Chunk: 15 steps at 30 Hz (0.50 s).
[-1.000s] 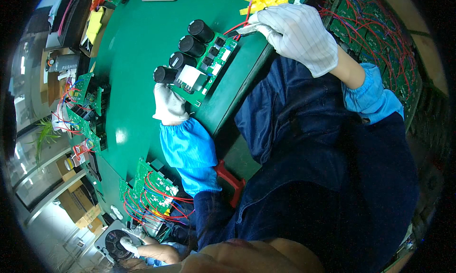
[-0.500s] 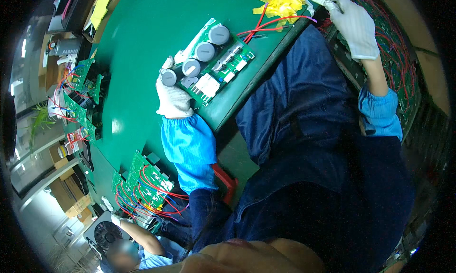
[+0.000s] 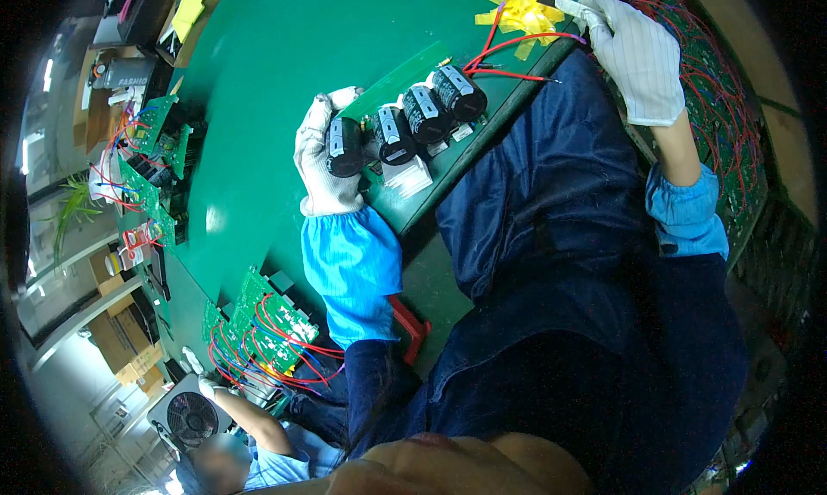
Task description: Assembling capacitors and wiring onto printed circuit boards at an industrial workbench.
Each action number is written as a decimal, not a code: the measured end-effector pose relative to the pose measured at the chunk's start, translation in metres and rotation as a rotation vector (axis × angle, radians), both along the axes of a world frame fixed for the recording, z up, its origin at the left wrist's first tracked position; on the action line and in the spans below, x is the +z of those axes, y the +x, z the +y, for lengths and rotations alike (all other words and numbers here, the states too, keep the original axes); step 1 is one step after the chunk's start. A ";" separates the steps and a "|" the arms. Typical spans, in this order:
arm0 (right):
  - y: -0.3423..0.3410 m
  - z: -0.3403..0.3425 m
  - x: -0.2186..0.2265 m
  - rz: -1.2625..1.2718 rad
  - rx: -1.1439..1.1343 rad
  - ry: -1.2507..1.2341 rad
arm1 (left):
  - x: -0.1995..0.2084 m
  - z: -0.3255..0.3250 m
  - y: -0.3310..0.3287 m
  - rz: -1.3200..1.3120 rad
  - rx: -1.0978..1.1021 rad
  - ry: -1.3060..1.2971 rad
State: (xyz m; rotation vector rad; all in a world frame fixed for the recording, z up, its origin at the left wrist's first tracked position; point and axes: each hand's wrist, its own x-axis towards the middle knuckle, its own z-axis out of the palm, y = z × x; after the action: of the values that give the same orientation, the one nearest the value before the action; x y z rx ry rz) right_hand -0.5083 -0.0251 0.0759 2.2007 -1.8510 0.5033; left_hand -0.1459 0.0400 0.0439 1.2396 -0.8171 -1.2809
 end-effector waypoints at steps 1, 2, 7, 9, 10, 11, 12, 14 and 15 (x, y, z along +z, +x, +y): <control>0.001 0.000 0.002 -0.006 0.011 -0.034 | -0.001 -0.001 -0.001 0.012 -0.010 -0.020; 0.003 0.002 0.005 -0.004 0.010 -0.034 | -0.002 -0.001 -0.001 0.025 -0.019 -0.040; 0.037 0.013 0.025 -0.277 0.098 0.098 | -0.006 0.000 -0.001 0.017 -0.014 -0.067; 0.054 0.017 0.034 -0.381 -0.011 0.231 | -0.005 0.001 0.000 0.006 -0.005 -0.081; 0.057 0.016 0.032 -0.378 0.111 0.158 | -0.003 0.002 0.001 0.013 -0.020 -0.057; 0.058 0.015 0.028 -0.374 0.233 0.085 | -0.002 0.003 0.002 0.020 -0.034 -0.033; 0.056 0.011 0.026 -0.245 0.299 -0.026 | -0.003 0.001 0.000 0.027 -0.042 -0.038; 0.054 0.012 0.023 -0.216 0.329 -0.013 | -0.008 -0.001 -0.002 0.012 -0.018 -0.090; 0.058 0.012 0.024 -0.200 0.367 0.006 | -0.008 -0.002 -0.001 0.013 -0.022 -0.093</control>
State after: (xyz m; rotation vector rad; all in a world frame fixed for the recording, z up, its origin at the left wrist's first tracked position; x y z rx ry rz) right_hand -0.4505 -0.0132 0.0996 2.5900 -1.5315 0.8119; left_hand -0.1466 0.0383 0.0359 1.1503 -0.8740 -1.2536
